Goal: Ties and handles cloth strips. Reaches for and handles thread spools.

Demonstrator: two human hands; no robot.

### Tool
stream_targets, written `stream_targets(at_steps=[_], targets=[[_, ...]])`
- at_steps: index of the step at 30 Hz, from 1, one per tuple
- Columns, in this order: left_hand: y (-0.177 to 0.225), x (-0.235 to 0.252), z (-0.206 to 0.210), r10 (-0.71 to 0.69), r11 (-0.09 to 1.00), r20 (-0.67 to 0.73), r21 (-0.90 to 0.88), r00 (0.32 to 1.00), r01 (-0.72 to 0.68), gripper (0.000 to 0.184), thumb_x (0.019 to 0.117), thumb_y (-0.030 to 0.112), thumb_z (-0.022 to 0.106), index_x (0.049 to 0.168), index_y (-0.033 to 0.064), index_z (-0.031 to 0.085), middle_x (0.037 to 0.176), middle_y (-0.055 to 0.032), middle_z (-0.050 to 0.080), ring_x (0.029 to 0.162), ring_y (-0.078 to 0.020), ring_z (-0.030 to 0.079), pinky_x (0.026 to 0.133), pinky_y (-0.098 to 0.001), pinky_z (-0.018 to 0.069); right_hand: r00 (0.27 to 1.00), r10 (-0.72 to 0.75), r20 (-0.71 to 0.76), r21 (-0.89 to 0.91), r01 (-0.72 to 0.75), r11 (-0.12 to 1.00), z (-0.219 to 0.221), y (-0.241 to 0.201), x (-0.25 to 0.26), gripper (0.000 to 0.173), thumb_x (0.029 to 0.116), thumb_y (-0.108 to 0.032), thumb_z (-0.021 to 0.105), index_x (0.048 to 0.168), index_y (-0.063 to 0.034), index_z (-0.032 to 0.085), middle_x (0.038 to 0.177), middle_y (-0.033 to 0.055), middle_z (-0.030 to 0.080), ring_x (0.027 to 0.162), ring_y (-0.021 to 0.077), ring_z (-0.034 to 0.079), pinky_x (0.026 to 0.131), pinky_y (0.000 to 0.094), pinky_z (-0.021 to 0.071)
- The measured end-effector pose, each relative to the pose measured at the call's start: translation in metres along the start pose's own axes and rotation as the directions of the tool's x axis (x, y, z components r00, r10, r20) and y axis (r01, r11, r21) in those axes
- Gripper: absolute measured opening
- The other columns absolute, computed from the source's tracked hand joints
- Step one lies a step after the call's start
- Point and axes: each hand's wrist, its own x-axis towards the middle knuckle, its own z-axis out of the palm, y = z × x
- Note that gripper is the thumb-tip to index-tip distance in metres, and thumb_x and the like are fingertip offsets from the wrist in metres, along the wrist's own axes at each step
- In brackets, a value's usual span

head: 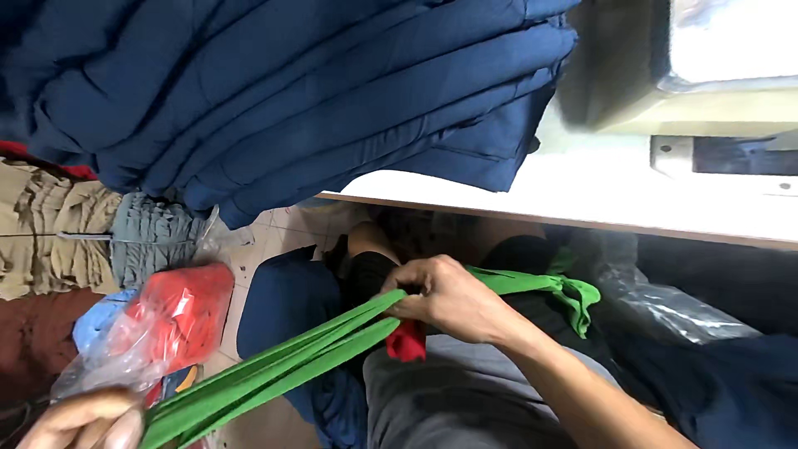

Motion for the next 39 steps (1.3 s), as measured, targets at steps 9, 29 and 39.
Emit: stream_targets(at_steps=[9, 29, 39], targets=[[-0.118, 0.010, 0.141, -0.057, 0.933, 0.361, 0.352, 0.931, -0.080, 0.052, 0.1052, 0.033, 0.054, 0.148, 0.0041, 0.053, 0.158, -0.0135, 0.045, 0.149, -0.0271, 0.039, 0.122, -0.0476, 0.0371, 0.960, -0.052, 0.274, -0.105, 0.084, 0.991, 0.017, 0.033, 0.002, 0.033, 0.0959, -0.042, 0.070, 0.115, -0.0144, 0.073, 0.091, 0.0034, 0.071, 0.081, 0.0140, 0.065, 0.076, 0.0390, 0.0535], [-0.123, 0.013, 0.167, -0.279, 0.960, 0.316, 0.113, 0.907, 0.256, 0.032, 0.1072, 0.031, 0.050, 0.104, 0.0065, 0.072, 0.077, 0.0039, 0.063, 0.062, -0.0041, 0.054, 0.056, -0.0219, 0.0464, 0.908, -0.291, -0.302, -0.144, 0.259, 0.955, 0.045, 0.058, -0.022, 0.023, 0.0999, -0.035, 0.064, 0.096, -0.0148, 0.073, 0.088, -0.0052, 0.070, 0.080, 0.0030, 0.066, 0.073, 0.0232, 0.0580], [-0.070, 0.004, 0.072, -0.034, 0.997, 0.039, 0.073, 0.999, 0.031, 0.015, 0.1015, 0.025, 0.061, 0.101, 0.0291, 0.076, 0.084, 0.0154, 0.072, 0.068, 0.0046, 0.064, 0.062, -0.0152, 0.0547, 0.786, -0.038, -0.616, -0.333, -0.216, 0.918, -0.037, 0.107, -0.069, 0.006, 0.0954, -0.012, 0.070, 0.092, -0.0071, 0.069, 0.082, 0.0067, 0.067, 0.073, 0.0235, 0.066, 0.066, 0.0504, 0.0556]])
